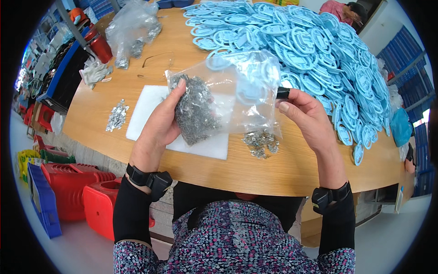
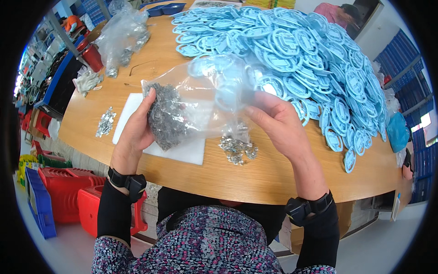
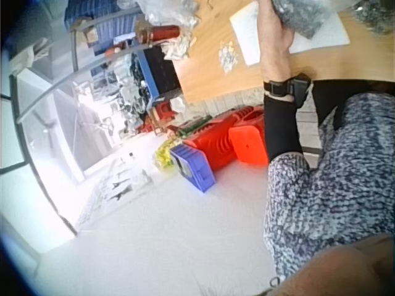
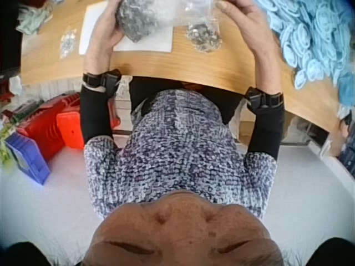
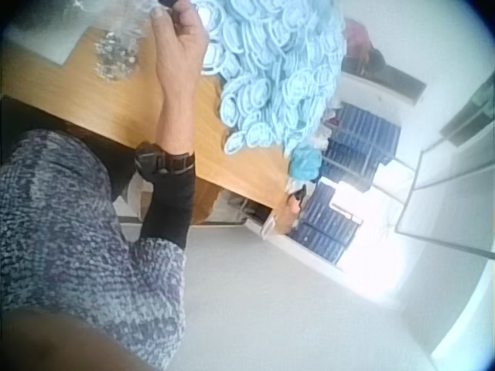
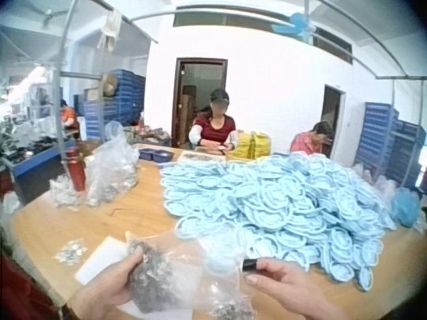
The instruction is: Assembling small silver and black plastic components from bags.
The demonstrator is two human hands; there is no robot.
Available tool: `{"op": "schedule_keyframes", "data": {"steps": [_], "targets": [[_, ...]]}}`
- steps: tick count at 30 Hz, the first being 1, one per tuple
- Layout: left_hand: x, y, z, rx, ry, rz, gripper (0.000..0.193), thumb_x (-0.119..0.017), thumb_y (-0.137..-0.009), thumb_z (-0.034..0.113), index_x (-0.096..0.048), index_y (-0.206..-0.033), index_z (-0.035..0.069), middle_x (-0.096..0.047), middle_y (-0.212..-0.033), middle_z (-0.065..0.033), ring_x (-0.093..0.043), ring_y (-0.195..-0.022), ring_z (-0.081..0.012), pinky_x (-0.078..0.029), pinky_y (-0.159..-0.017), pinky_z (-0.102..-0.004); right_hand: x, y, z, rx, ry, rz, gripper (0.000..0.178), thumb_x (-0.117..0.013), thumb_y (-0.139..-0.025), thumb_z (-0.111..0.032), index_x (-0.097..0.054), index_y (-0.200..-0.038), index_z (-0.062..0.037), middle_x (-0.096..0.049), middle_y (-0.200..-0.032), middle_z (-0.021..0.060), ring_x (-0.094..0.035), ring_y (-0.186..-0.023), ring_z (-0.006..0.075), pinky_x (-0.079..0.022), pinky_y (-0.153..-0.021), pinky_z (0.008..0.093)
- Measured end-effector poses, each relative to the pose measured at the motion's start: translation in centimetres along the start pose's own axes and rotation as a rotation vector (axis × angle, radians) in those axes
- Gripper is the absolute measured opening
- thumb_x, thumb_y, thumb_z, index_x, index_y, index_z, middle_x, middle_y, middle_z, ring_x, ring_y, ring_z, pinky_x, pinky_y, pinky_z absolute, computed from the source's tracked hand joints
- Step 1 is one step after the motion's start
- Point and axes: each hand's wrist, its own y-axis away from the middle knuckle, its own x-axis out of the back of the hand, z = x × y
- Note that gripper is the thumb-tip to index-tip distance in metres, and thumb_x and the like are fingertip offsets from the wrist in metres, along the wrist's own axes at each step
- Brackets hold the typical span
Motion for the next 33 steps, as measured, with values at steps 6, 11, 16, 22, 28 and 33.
{"op": "schedule_keyframes", "data": {"steps": [6, 11, 16, 22, 28, 33], "targets": [[-0.1, 1.0, 1.4, -0.093, 0.001, 0.101, 0.040, -0.046, -0.104, 0.037, -0.057, -0.122, 0.003, -0.066, -0.114, -0.0110, -0.066, -0.103, -0.0208, -0.055, -0.091, -0.0371, -2.0, -2.2, 0.6, -0.013, 0.181, -0.169, 0.033, -0.067, -0.092, -0.014, -0.064, -0.121, 0.0009, -0.067, -0.106, 0.0006, -0.061, -0.098, 0.0105, -0.045, -0.093, 0.0266], [1.0, 0.8, 0.8, -0.099, 0.030, 0.112, 0.041, -0.047, -0.104, 0.038, -0.056, -0.125, 0.004, -0.064, -0.119, -0.0110, -0.065, -0.108, -0.0227, -0.053, -0.094, -0.0379, -3.1, -1.8, 1.0, -0.067, 0.085, -0.130, 0.027, -0.069, -0.089, -0.017, -0.068, -0.111, -0.0005, -0.064, -0.103, 0.0009, -0.058, -0.090, 0.0091, -0.048, -0.080, 0.0279], [1.4, 0.2, 0.9, -0.060, 0.035, 0.049, 0.042, -0.049, -0.103, 0.038, -0.057, -0.124, 0.003, -0.065, -0.119, -0.0107, -0.064, -0.108, -0.0212, -0.053, -0.094, -0.0372, -0.4, -2.1, 3.4, -0.089, 0.363, -0.199, 0.020, -0.064, -0.091, -0.011, -0.067, -0.106, 0.0020, -0.065, -0.094, 0.0014, -0.057, -0.088, 0.0079, -0.047, -0.080, 0.0268], [1.9, -0.4, 0.7, -0.109, 0.015, 0.118, 0.043, -0.049, -0.103, 0.038, -0.056, -0.126, 0.002, -0.064, -0.121, -0.0117, -0.063, -0.110, -0.0213, -0.053, -0.095, -0.0368, 1.9, 1.3, 4.8, -0.074, 0.162, 0.058, 0.029, -0.068, -0.090, -0.010, -0.060, -0.117, -0.0027, -0.060, -0.095, -0.0007, -0.057, -0.086, 0.0102, -0.047, -0.078, 0.0256], [2.3, -0.3, 0.9, -0.140, 0.041, 0.056, 0.045, -0.046, -0.104, 0.039, -0.054, -0.129, 0.002, -0.062, -0.125, -0.0139, -0.062, -0.114, -0.0238, -0.053, -0.097, -0.0394, 0.8, 6.7, 6.5, 0.000, 0.742, 0.001, 0.046, -0.080, -0.079, -0.020, -0.063, -0.119, -0.0068, -0.056, -0.104, 0.0083, -0.059, -0.087, 0.0211, -0.050, -0.073, 0.0325], [1.9, -0.5, 1.0, -0.153, 0.019, 0.050, 0.045, -0.044, -0.104, 0.038, -0.053, -0.129, 0.002, -0.062, -0.125, -0.0148, -0.062, -0.115, -0.0256, -0.053, -0.098, -0.0413, -0.9, 6.1, 8.7, 0.204, 0.771, -0.118, 0.023, -0.078, -0.078, -0.010, -0.066, -0.097, -0.0039, -0.057, -0.103, 0.0101, -0.060, -0.090, 0.0261, -0.051, -0.073, 0.0333]]}}
